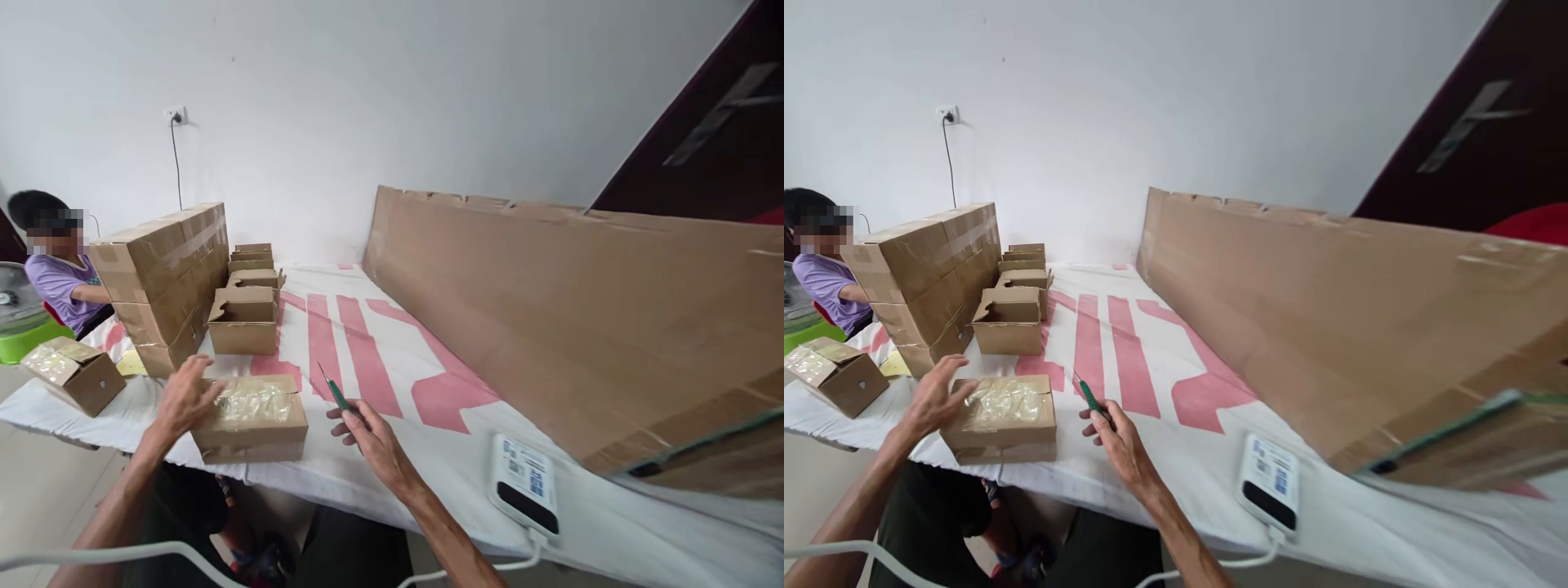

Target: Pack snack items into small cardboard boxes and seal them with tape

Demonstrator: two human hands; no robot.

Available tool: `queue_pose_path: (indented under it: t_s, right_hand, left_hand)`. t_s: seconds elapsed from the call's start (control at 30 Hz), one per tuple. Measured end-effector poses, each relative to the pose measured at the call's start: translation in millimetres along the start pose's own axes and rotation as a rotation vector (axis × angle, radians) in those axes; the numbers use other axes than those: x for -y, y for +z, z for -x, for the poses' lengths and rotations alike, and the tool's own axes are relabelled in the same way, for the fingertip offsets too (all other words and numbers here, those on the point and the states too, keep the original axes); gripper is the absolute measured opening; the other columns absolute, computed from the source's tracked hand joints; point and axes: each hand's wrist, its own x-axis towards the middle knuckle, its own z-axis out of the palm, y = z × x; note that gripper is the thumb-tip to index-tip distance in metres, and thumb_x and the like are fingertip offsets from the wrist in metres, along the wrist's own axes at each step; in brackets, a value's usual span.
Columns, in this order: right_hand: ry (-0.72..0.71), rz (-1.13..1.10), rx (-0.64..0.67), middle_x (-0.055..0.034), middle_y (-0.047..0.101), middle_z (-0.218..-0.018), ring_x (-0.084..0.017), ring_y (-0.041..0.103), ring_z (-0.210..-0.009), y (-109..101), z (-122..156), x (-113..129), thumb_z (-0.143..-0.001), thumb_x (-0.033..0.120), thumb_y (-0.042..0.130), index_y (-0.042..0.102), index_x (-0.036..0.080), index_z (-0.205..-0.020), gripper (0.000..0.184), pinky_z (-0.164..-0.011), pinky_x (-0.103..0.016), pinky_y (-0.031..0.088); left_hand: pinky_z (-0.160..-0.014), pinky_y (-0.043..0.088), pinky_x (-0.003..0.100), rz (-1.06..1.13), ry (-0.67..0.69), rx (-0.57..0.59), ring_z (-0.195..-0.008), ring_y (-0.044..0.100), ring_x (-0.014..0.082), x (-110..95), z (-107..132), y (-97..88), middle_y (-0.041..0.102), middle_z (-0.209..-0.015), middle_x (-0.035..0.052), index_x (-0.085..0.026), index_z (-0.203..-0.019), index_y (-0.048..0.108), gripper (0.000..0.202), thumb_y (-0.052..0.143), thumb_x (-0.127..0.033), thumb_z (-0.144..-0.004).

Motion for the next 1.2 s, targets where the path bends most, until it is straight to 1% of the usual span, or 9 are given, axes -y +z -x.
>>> queue_pose_path:
  t_s: [0.1,0.17,0.3,0.4,0.53,0.63,0.77,1.0,1.2]
  right_hand:
    - [0.004,-0.039,0.008,-0.0156,0.078,-0.115,-0.026,0.076,-0.088,1,1,1,-0.087,0.078,0.065,0.066,0.022,-0.108,0.060,-0.078,-0.041,0.059]
    - [0.003,-0.057,0.020,-0.0164,0.078,-0.117,-0.027,0.077,-0.089,7,0,1,-0.086,0.080,0.065,0.066,0.022,-0.108,0.062,-0.080,-0.042,0.059]
    - [-0.021,-0.057,0.028,-0.0171,0.077,-0.122,-0.027,0.077,-0.091,21,1,3,-0.088,0.080,0.063,0.066,0.022,-0.111,0.063,-0.083,-0.043,0.060]
    - [-0.048,-0.033,0.039,-0.0158,0.077,-0.123,-0.026,0.076,-0.092,27,6,4,-0.092,0.077,0.061,0.067,0.022,-0.114,0.060,-0.085,-0.043,0.059]
    - [-0.104,0.049,0.023,-0.0123,0.077,-0.116,-0.027,0.073,-0.097,26,15,4,-0.095,0.071,0.059,0.067,0.023,-0.117,0.054,-0.089,-0.044,0.059]
    - [-0.125,0.150,-0.008,-0.0097,0.076,-0.109,-0.028,0.069,-0.097,21,23,3,-0.097,0.068,0.057,0.067,0.023,-0.116,0.050,-0.092,-0.045,0.058]
    - [-0.132,0.218,0.031,-0.0089,0.075,-0.114,-0.028,0.069,-0.102,12,31,8,-0.098,0.066,0.055,0.065,0.023,-0.120,0.049,-0.093,-0.043,0.058]
    - [-0.133,0.411,0.102,-0.0062,0.075,-0.101,-0.026,0.071,-0.092,-3,25,33,-0.099,0.061,0.051,0.064,0.025,-0.115,0.042,-0.086,-0.040,0.056]
    - [-0.196,0.528,0.127,-0.0068,0.079,-0.107,-0.029,0.073,-0.095,6,31,35,-0.100,0.056,0.052,0.067,0.026,-0.120,0.039,-0.086,-0.040,0.056]
  left_hand:
    - [-0.099,0.057,0.046,0.285,-0.225,0.041,-0.113,0.074,0.0353,32,11,-15.7,0.080,-0.117,0.0133,-0.020,-0.113,0.075,0.048,0.061,-0.062,-0.092]
    - [-0.096,0.059,0.044,0.498,-0.301,0.067,-0.109,0.076,0.0347,40,21,-15.4,0.083,-0.111,0.0122,-0.020,-0.110,0.077,0.053,0.068,-0.066,-0.086]
    - [-0.100,0.059,0.046,0.798,-0.370,0.030,-0.116,0.075,0.0366,38,37,-4.6,0.081,-0.123,0.0157,-0.018,-0.113,0.077,0.063,0.084,-0.067,-0.074]
    - [-0.109,0.055,0.048,0.917,-0.351,0.057,-0.128,0.070,0.0377,36,42,-1.0,0.074,-0.141,0.0177,-0.020,-0.110,0.075,0.060,0.089,-0.064,-0.071]
    - [-0.107,0.056,0.047,0.993,-0.322,0.124,-0.137,0.065,0.0400,30,45,0.6,0.066,-0.151,0.0189,-0.022,-0.101,0.073,0.058,0.095,-0.062,-0.066]
    - [-0.105,0.057,0.047,1.016,-0.322,0.166,-0.140,0.062,0.0414,21,47,5.8,0.067,-0.151,0.0189,-0.021,-0.092,0.070,0.055,0.098,-0.058,-0.062]
    - [-0.117,0.048,0.050,1.058,-0.321,0.116,-0.139,0.063,0.0400,12,52,17.5,0.073,-0.142,0.0168,-0.021,-0.085,0.067,0.052,0.097,-0.058,-0.065]
    - [-0.123,0.044,0.052,1.031,-0.254,0.105,-0.141,0.062,0.0395,5,54,31.6,0.074,-0.141,0.0167,-0.020,-0.101,0.076,0.054,0.093,-0.062,-0.071]
    - [-0.127,0.039,0.051,1.018,-0.191,0.094,-0.149,0.055,0.0394,1,45,26.2,0.070,-0.149,0.0139,-0.021,-0.112,0.081,0.051,0.087,-0.059,-0.078]
